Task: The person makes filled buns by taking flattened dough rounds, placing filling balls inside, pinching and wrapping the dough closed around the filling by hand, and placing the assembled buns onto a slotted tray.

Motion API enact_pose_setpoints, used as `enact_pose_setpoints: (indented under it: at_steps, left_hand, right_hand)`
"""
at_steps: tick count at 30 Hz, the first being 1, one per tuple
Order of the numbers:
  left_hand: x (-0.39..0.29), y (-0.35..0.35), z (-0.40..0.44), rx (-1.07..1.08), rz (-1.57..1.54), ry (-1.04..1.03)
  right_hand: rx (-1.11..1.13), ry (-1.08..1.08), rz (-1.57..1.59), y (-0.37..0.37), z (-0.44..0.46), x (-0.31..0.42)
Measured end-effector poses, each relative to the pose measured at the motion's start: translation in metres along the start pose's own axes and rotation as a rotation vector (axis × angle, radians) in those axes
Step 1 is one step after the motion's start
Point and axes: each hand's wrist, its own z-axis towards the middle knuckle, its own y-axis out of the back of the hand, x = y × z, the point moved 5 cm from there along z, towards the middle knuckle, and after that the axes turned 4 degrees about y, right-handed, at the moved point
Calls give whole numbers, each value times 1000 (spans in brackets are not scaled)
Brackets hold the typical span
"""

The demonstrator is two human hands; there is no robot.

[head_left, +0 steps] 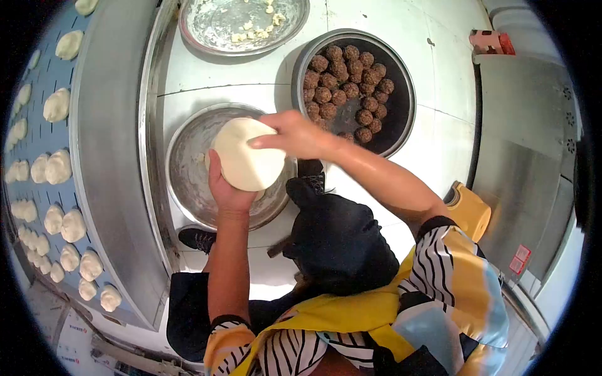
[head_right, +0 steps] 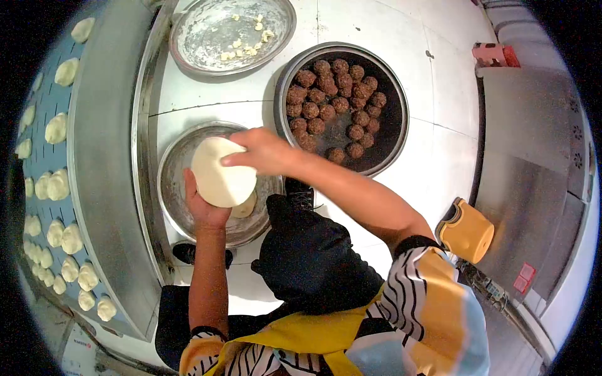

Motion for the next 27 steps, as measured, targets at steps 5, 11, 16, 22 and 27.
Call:
enact_pose_setpoints:
  at_steps: [5, 11, 16, 22, 27]
  left_hand:
    - [3, 16, -5, -22, -49, -3]
    - [-8, 20, -7, -8, -77, 25]
    - [-6, 23, -7, -53, 0, 45]
    - [3, 11, -6, -122, 116, 52]
    - [11, -3, -12, -174, 103, 44]
  right_hand:
    - [-413, -267, 235, 92, -53, -117]
    - [-21, -700, -545, 73, -127, -302]
    - [72, -841, -737, 39, -127, -328]
    - [-75, -817, -592, 30, -127, -368]
    - [-267, -477, 9, 83, -110, -173]
